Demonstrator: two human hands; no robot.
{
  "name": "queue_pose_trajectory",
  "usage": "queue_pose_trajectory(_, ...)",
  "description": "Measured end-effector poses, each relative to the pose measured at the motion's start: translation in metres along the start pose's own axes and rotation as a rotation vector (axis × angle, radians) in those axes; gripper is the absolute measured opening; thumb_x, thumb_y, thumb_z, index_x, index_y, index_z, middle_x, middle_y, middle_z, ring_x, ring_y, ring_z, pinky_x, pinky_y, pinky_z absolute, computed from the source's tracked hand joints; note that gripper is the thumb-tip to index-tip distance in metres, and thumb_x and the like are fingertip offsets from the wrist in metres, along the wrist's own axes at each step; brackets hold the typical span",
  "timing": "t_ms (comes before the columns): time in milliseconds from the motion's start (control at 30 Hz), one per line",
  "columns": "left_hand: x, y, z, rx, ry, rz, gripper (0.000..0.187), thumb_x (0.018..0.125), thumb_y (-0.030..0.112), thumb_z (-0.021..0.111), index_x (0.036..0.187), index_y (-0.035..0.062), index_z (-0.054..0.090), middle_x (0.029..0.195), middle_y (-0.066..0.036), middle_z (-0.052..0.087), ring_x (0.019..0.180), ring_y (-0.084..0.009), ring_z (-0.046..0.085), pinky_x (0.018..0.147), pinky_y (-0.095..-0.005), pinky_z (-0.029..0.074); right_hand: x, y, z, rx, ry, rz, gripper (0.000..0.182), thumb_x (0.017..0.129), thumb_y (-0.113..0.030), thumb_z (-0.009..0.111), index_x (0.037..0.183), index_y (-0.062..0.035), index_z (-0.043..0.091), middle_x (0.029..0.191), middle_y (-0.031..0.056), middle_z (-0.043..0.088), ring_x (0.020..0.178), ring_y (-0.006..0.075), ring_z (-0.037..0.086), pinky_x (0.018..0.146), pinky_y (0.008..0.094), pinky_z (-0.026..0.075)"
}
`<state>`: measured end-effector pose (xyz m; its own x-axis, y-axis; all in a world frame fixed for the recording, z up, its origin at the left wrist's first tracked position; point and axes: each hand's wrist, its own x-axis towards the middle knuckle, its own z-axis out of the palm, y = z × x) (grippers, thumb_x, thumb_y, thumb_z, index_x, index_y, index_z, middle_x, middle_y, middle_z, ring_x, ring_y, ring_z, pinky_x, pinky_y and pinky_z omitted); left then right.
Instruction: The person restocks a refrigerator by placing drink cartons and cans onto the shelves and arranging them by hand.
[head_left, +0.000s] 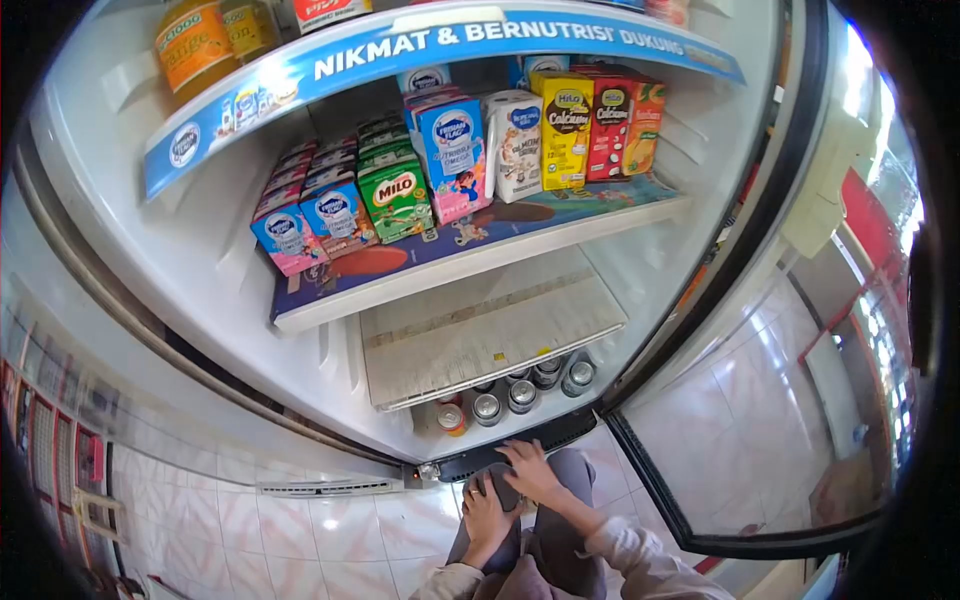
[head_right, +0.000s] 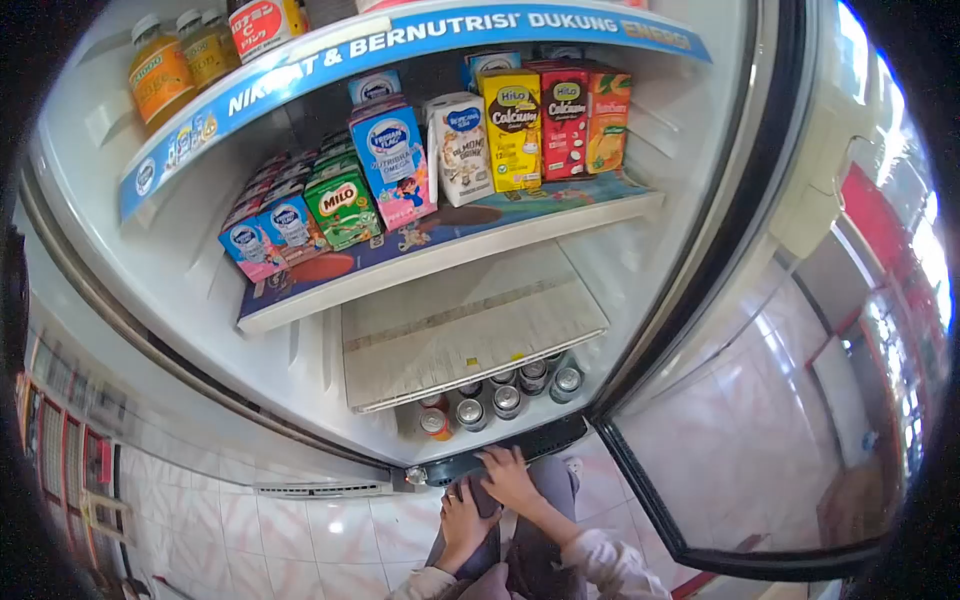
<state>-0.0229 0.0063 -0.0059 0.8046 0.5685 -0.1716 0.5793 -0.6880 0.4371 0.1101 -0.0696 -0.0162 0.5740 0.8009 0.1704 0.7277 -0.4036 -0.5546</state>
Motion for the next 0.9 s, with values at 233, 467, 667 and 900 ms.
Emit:
queue_pose_trajectory(233,-0.003,-0.007,-0.001,0.016,0.055,0.003,0.103,0.062,0.05,0.084,0.14,0.004,0.035,0.136,-0.021,0.046,0.124,-0.0392,0.046,0.092,-0.0511,0.05,0.133,0.004,0.097,-0.295,-0.022,-0.057,0.064,0.071,-0.027,0.075,0.128,-0.0092,0.052,0.126,0.0155,0.052,0.12,0.0325,0.046,0.093,0.0476,0.042)
queue_pose_trajectory(467,0.009,-0.016,-0.011,-0.032,-0.001,-0.044,0.104,0.06,0.054,0.084,0.137,0.0025,0.037,0.132,-0.023,0.048,0.121,-0.0401,0.047,0.085,-0.0522,0.053,0.157,-0.003,0.124,-0.424,-0.017,-0.003,0.085,0.06,-0.04,0.083,0.131,-0.008,0.047,0.109,0.0131,0.061,0.11,0.0283,0.051,0.088,0.0437,0.042)
queue_pose_trajectory(667,0.013,-0.014,-0.012,-0.032,-0.032,-0.078,0.099,0.063,0.052,0.082,0.137,0.0034,0.037,0.133,-0.024,0.047,0.124,-0.0418,0.045,0.091,-0.0516,0.051,0.15,-0.01,0.106,-0.264,0.061,-0.022,0.076,0.058,-0.037,0.085,0.114,-0.0008,0.049,0.103,0.0188,0.061,0.104,0.0349,0.057,0.09,0.0476,0.044)
queue_pose_trajectory(900,0.011,-0.012,-0.011,-0.088,-0.01,-0.054,0.096,0.068,0.05,0.079,0.141,0.007,0.034,0.133,-0.026,0.047,0.127,-0.043,0.043,0.094,-0.0532,0.048,0.091,-0.069,-0.018,0.228,0.116,0.03,0.079,0.059,-0.027,0.089,0.121,-0.0033,0.046,0.114,0.0237,0.053,0.108,0.0435,0.053,0.095,0.0474,0.044)
